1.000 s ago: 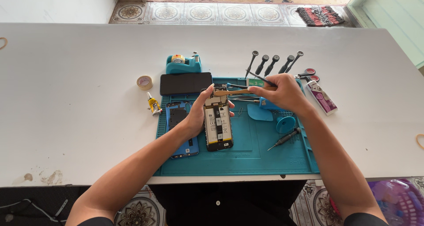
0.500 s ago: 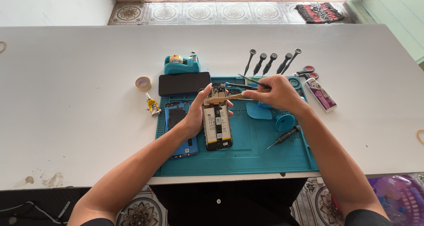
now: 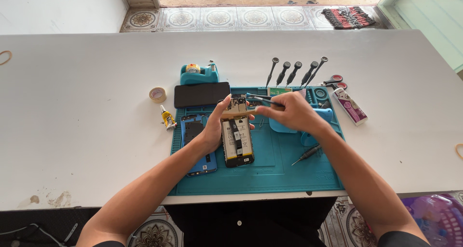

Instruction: The person uses a wooden spudger to pry and separate internal components of a disassembled smartphone. They work around the battery and motherboard area, carefully lifting and adjusting parts while holding the phone steady with the other hand.

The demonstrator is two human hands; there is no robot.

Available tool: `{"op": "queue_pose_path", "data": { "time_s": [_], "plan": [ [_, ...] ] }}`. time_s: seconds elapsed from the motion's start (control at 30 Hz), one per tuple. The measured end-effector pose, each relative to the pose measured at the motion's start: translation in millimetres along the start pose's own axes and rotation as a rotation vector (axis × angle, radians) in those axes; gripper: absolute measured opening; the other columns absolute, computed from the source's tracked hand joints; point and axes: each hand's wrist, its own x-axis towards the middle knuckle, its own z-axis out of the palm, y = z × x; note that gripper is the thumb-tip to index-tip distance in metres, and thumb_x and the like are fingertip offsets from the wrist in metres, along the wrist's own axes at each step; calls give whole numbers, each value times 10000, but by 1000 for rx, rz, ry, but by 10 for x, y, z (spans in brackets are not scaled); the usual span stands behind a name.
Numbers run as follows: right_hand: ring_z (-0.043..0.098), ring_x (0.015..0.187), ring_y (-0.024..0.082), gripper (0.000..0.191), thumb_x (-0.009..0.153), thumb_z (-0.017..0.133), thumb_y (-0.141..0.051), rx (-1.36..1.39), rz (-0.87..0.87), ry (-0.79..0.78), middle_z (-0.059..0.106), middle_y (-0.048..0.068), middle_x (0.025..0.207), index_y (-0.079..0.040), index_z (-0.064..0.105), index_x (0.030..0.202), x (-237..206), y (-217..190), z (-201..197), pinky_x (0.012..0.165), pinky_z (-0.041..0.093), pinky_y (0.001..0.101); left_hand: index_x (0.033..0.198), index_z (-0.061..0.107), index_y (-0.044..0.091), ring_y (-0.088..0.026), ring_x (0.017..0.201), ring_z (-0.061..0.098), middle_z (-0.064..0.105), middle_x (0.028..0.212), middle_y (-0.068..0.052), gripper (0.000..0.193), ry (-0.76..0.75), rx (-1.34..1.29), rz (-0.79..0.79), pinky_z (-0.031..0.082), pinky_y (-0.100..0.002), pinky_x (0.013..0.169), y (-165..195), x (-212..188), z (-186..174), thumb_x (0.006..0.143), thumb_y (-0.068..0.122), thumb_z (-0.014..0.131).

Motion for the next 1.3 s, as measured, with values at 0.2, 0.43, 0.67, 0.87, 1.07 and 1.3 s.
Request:
{"op": "queue_pose_path", "data": {
  "time_s": [0.2, 0.43, 0.67, 0.87, 1.07, 1.3],
  "plan": [
    [351, 398, 47, 588, 842, 777, -511, -3, -3, 61, 442, -38, 444, -86, 553, 502, 46, 81, -226, 386, 251, 272, 1372, 536, 50, -314, 989, 743, 692, 1059, -183, 886, 9, -15, -8, 644, -452, 797, 10, 0, 19, 863, 758, 379],
    [331, 417, 52, 560, 829, 802, -478, 63, -29, 3, 437, -49, 465, -92, 539, 519, -11, -34, -124, 387, 245, 272, 1368, 511, 81, -310, 1008, 735, 684, 1093, -190, 874, 8, -29, -32, 643, -451, 795, 29, -6, 25, 839, 762, 368],
    [314, 449, 54, 588, 869, 787, -484, 36, -90, 76, 423, -52, 487, -99, 496, 533, 1, -39, -17, 409, 240, 266, 1365, 514, 74, -318, 1008, 734, 682, 1082, -187, 875, 7, -26, -30, 642, -450, 800, 35, -19, 19, 843, 762, 375],
    [310, 437, 62, 609, 836, 815, -471, 29, -21, 92, 403, -31, 472, -81, 483, 505, 26, 44, -188, 415, 221, 277, 1353, 535, 73, -308, 992, 741, 691, 1049, -171, 871, 13, -7, -20, 644, -445, 798, 33, -13, 28, 850, 765, 371],
    [320, 443, 42, 560, 826, 808, -475, 111, -76, 26, 424, -58, 478, -113, 512, 519, -16, -28, -6, 397, 231, 264, 1349, 536, 93, -312, 989, 747, 713, 1081, -186, 863, 28, -9, -33, 644, -445, 796, 48, -26, 41, 834, 766, 369],
    [327, 460, 72, 625, 803, 818, -535, 4, -113, 54, 417, -24, 479, -81, 499, 514, 0, -14, -96, 427, 253, 282, 1190, 585, -19, -285, 968, 777, 739, 1077, -196, 637, 14, 67, -5, 674, -437, 748, 81, -40, 35, 946, 567, 528]
  ]
}}
